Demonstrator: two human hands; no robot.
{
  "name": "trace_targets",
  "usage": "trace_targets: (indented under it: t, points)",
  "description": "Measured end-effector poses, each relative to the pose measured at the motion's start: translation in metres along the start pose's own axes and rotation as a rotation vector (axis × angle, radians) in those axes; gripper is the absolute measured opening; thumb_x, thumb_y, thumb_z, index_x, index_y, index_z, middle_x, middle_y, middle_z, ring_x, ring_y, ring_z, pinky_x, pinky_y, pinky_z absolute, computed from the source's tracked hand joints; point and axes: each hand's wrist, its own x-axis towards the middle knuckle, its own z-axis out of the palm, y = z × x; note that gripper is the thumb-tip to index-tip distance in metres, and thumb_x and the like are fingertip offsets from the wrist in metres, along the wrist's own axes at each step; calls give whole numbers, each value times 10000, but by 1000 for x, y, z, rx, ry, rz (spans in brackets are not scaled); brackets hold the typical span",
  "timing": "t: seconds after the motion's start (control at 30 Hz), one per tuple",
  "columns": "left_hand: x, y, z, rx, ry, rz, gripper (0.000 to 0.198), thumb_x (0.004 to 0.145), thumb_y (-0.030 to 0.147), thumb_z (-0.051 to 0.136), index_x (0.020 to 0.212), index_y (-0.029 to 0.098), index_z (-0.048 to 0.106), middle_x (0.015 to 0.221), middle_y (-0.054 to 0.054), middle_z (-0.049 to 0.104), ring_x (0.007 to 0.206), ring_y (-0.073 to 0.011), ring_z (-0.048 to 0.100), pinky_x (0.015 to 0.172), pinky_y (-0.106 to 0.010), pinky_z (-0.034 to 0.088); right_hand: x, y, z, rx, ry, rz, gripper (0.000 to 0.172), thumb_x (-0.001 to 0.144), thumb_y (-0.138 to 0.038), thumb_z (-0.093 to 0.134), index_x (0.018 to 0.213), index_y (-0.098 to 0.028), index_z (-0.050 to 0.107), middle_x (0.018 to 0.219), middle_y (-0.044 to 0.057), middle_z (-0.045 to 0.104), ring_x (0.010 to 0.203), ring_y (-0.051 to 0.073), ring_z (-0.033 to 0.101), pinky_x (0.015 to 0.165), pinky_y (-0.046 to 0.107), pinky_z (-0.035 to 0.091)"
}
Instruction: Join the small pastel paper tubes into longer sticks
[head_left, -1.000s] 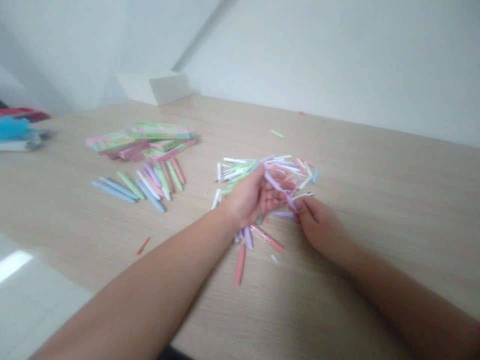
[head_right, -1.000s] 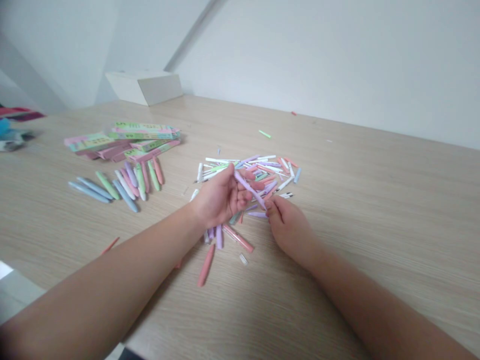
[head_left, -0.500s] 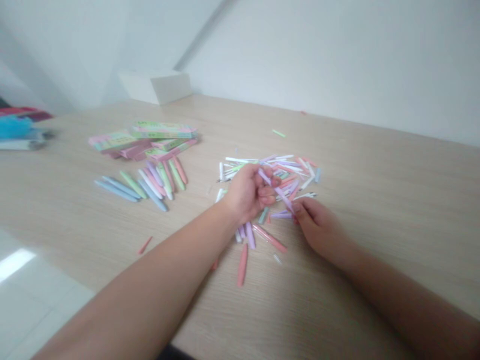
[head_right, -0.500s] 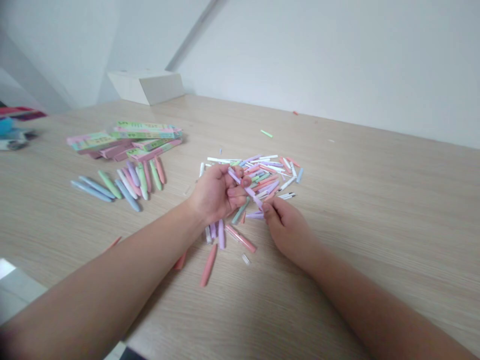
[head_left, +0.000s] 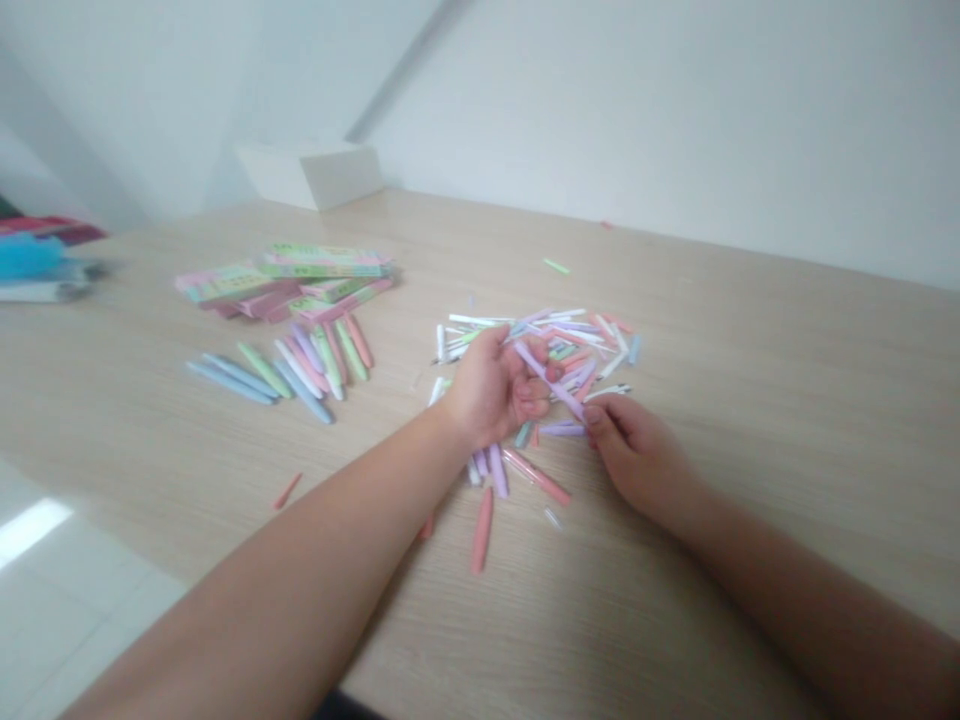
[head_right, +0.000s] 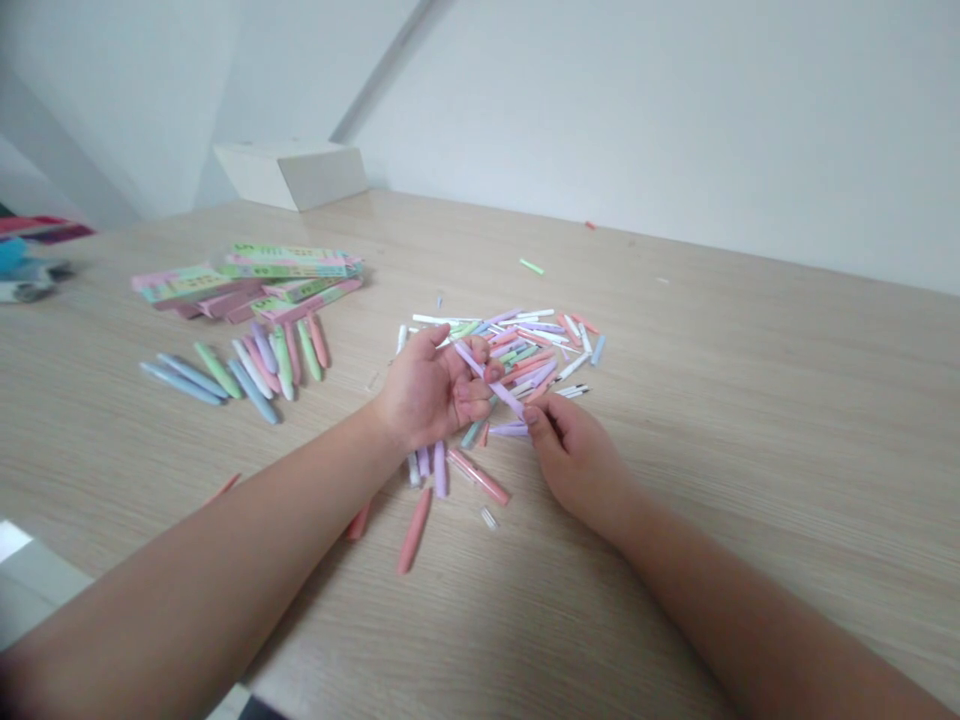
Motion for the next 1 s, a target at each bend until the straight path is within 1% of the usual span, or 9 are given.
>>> trace_targets:
  t: [0.23, 0.33, 0.4, 0.47, 0.53, 0.6, 0.73, 0.9, 1.0]
  points:
    - [0, 0, -3, -12, 25, -23, 522, 969, 592, 290, 763, 168, 516, 694, -49, 539, 457, -72, 308, 441, -190, 315, -1, 0, -1, -9, -6, -12, 311, 1031, -430, 447, 819, -236, 566, 780, 23, 639, 711, 203, 554, 643, 325, 410]
    - [0, 0, -3, -2, 13, -26, 502, 942, 623, 409, 764, 167, 518, 691, -34, 542, 455, -60, 311, 440, -183, 313, -1, 0, 0, -10, -12, -21, 313, 1031, -431, 446, 817, -236, 565, 785, 24, 644, 713, 201, 558, 649, 324, 412]
    - [1, -1, -2, 36, 12, -20, 410, 915, 543, 550, 768, 162, 522, 695, -15, 542, 453, -41, 299, 434, -165, 288, -1, 1, 1, -9, -15, -20, 319, 1035, -437, 441, 818, -236, 562, 782, 22, 636, 716, 202, 556, 657, 325, 412]
    - [3, -3, -1, 96, 19, 1, 268, 882, 368, 653, 779, 152, 532, 708, 2, 546, 454, -21, 288, 430, -147, 261, -1, 2, 1, -7, -11, -20, 332, 1041, -444, 430, 817, -237, 560, 771, 18, 622, 715, 201, 552, 659, 325, 409]
    - [4, -5, 0, 145, 25, 30, 158, 850, 212, 674, 794, 140, 546, 736, 3, 561, 464, -9, 298, 431, -138, 252, -2, 4, 2, -5, -4, -18, 345, 1046, -449, 422, 810, -239, 558, 750, 12, 608, 708, 200, 548, 655, 324, 406]
    - [5, -7, 0, 179, 35, 45, 104, 847, 151, 662, 810, 124, 568, 740, 0, 554, 484, -9, 332, 438, -132, 259, -1, 5, 1, -4, 5, -9, 348, 1046, -453, 427, 807, -239, 559, 740, 9, 603, 706, 200, 549, 652, 323, 407]
    - [6, -10, -1, 259, 73, 73, 99, 884, 191, 670, 850, 110, 625, 662, 30, 461, 524, -27, 391, 458, -127, 283, 0, 6, -1, 13, 19, 4, 350, 1045, -460, 431, 799, -242, 552, 727, 5, 596, 685, 196, 541, 638, 321, 408]
    - [8, -13, -3, 346, 89, 142, 168, 845, 230, 761, 938, 104, 698, 726, 4, 580, 584, -33, 486, 522, -135, 372, 1, 7, -3, 11, 44, -1, 386, 1044, -467, 423, 742, -248, 519, 684, 1, 570, 652, 193, 524, 616, 321, 396]
    - [10, -14, -5, 331, 69, 169, 204, 805, 229, 806, 934, 106, 707, 720, 11, 595, 609, -36, 517, 565, -144, 410, 0, 7, -3, 5, 48, 9, 379, 1045, -466, 422, 747, -251, 515, 680, 0, 573, 636, 193, 517, 604, 324, 388]
